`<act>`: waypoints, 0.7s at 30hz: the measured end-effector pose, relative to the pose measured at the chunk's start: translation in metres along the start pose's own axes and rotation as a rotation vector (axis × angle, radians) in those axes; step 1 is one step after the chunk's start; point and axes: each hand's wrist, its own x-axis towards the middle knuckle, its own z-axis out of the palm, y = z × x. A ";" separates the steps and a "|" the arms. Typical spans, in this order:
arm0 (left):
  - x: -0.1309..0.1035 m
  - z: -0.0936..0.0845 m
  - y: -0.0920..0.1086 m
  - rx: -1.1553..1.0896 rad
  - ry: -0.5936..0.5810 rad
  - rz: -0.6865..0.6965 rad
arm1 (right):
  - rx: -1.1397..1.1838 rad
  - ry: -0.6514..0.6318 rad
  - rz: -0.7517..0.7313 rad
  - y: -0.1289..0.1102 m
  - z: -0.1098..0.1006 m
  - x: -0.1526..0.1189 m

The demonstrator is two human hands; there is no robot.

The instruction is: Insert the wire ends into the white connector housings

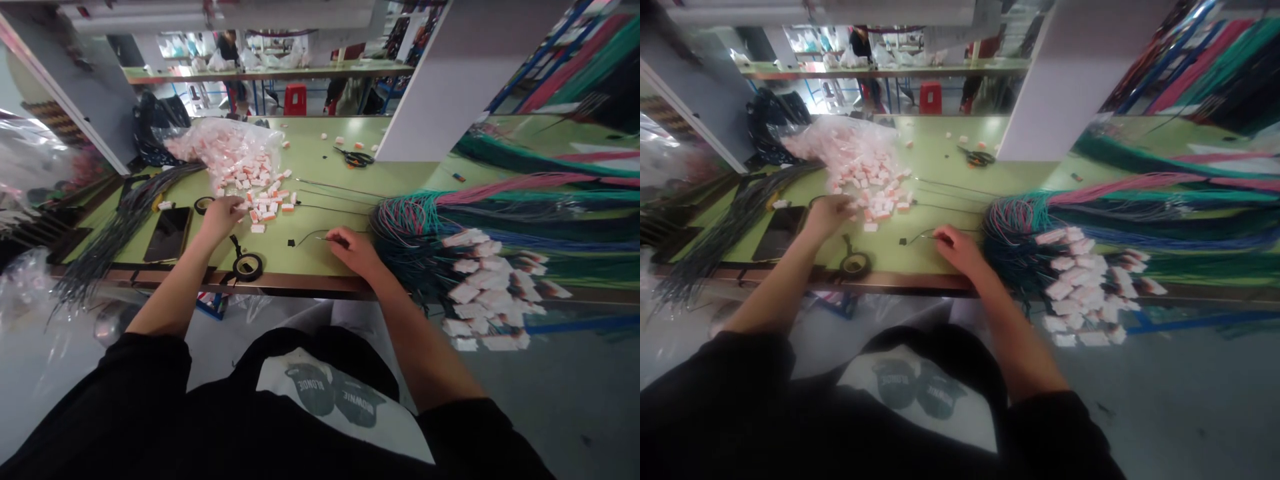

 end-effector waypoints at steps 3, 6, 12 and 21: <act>-0.005 0.010 0.035 -0.511 -0.131 0.041 | 0.143 0.066 0.011 -0.003 -0.002 -0.001; -0.007 0.025 0.069 -0.820 -0.409 0.041 | 0.227 0.112 0.048 -0.005 -0.005 -0.002; -0.001 0.046 0.091 -1.153 -0.731 -0.035 | 0.307 0.173 0.088 -0.007 -0.011 -0.004; 0.004 0.060 0.077 -1.523 -0.927 0.063 | 0.356 0.254 0.086 -0.005 -0.011 -0.007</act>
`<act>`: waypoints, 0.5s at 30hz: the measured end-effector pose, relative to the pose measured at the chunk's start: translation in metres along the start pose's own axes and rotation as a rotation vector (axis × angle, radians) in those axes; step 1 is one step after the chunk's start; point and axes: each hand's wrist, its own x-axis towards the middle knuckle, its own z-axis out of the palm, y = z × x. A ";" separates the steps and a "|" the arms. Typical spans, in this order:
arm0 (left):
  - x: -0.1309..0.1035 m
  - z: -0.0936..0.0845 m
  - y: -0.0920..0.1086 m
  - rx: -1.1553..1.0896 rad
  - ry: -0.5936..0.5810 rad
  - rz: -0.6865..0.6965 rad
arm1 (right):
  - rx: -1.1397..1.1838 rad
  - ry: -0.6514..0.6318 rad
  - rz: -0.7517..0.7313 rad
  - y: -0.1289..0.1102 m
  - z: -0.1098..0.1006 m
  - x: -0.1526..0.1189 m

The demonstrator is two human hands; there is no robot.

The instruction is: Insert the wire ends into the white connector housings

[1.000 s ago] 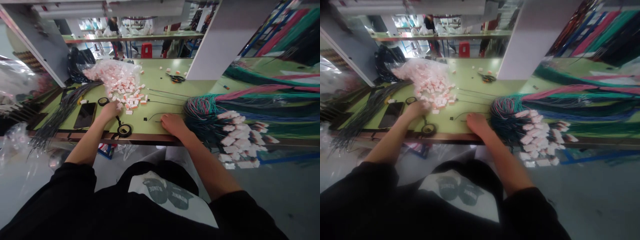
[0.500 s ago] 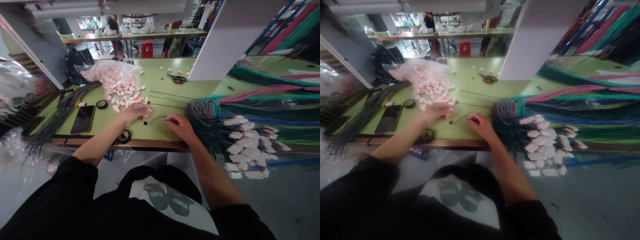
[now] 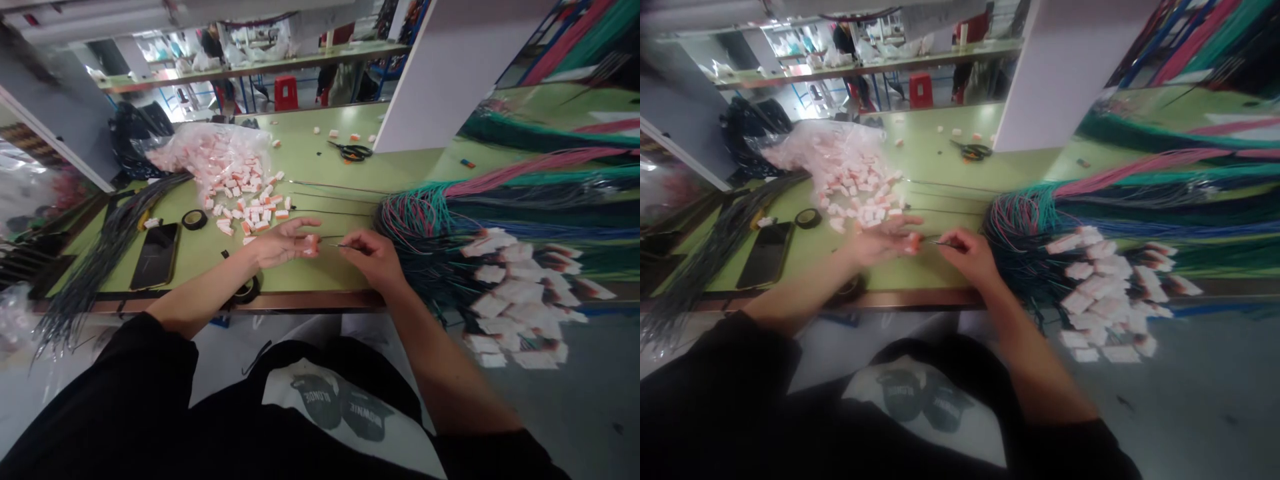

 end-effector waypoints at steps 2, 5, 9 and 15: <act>0.000 0.001 -0.001 0.003 -0.006 -0.007 | -0.003 -0.006 -0.008 -0.001 0.000 -0.001; 0.000 0.003 -0.001 0.051 0.000 -0.019 | -0.037 -0.027 -0.025 -0.003 0.001 -0.002; 0.000 0.003 -0.002 0.111 0.023 -0.037 | -0.100 -0.049 -0.047 -0.006 0.003 -0.003; 0.000 0.001 -0.005 0.158 0.027 -0.039 | -0.195 -0.054 -0.106 -0.007 0.007 -0.005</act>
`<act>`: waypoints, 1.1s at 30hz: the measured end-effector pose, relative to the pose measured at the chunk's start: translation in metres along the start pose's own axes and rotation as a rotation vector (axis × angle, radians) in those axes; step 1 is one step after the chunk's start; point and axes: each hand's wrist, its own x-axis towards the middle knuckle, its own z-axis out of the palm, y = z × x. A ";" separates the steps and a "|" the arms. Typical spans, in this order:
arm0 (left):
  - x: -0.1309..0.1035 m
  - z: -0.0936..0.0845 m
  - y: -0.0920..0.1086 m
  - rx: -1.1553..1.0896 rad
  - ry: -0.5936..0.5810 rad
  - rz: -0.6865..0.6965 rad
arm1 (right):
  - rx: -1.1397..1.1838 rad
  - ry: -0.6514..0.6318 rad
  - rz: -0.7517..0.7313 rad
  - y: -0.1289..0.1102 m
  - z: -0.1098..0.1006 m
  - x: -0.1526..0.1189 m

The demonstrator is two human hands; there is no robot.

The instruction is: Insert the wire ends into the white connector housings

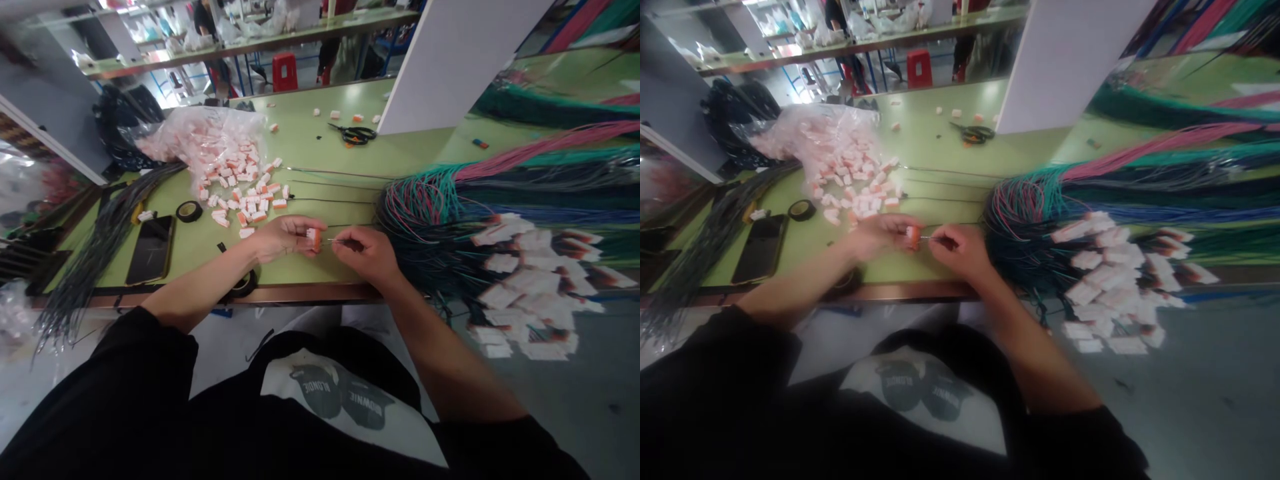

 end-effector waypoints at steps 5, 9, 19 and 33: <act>-0.001 0.004 0.001 0.031 0.012 -0.005 | -0.046 -0.007 -0.027 -0.001 0.002 0.000; 0.000 0.005 0.001 0.039 0.033 -0.007 | -0.083 0.014 -0.032 -0.001 0.003 -0.001; 0.000 0.006 0.001 0.073 0.044 0.008 | -0.147 0.045 -0.017 -0.001 0.004 -0.001; 0.002 0.009 -0.004 0.222 0.139 0.059 | -0.253 0.018 -0.046 0.001 0.008 -0.002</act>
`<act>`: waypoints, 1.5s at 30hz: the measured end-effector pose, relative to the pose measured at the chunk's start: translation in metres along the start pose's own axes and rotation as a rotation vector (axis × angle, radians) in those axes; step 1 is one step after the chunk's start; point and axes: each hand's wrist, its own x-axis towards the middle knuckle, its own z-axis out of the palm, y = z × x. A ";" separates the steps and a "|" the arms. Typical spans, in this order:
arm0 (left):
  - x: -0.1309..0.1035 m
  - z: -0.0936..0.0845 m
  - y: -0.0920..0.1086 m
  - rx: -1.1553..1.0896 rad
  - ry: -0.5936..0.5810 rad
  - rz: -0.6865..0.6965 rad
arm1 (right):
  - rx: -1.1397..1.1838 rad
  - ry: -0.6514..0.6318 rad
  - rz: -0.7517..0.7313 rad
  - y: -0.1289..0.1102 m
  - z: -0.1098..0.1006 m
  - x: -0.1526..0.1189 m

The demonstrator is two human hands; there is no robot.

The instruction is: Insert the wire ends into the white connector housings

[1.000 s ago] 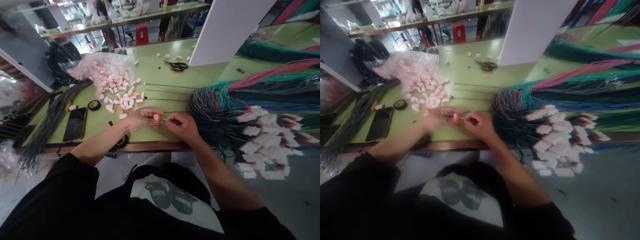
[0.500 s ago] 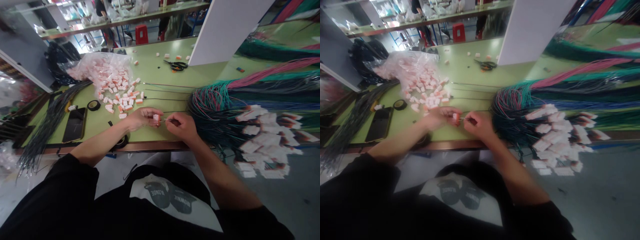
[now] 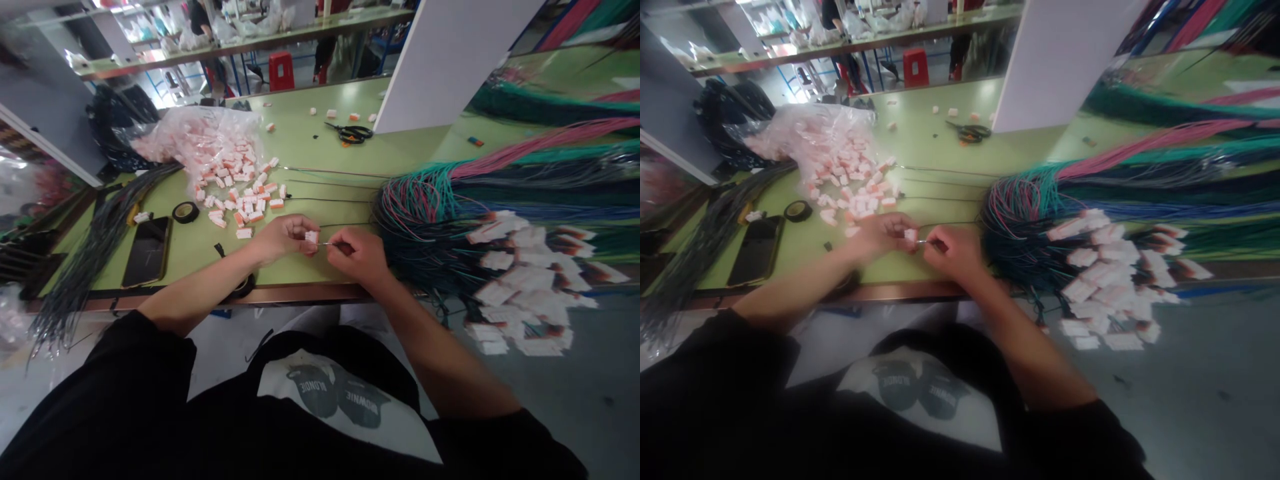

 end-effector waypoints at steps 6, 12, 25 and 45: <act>0.002 -0.001 -0.003 -0.017 0.028 -0.101 | 0.044 -0.045 -0.010 -0.001 -0.001 0.001; 0.001 0.001 -0.001 -0.033 0.031 -0.135 | 0.022 -0.121 -0.040 0.002 0.004 0.001; 0.000 0.000 0.004 -0.190 0.014 -0.185 | 0.125 -0.080 -0.116 0.005 0.000 0.003; 0.003 -0.011 0.003 -0.226 -0.026 -0.197 | -0.207 -0.079 -0.194 0.019 0.000 0.002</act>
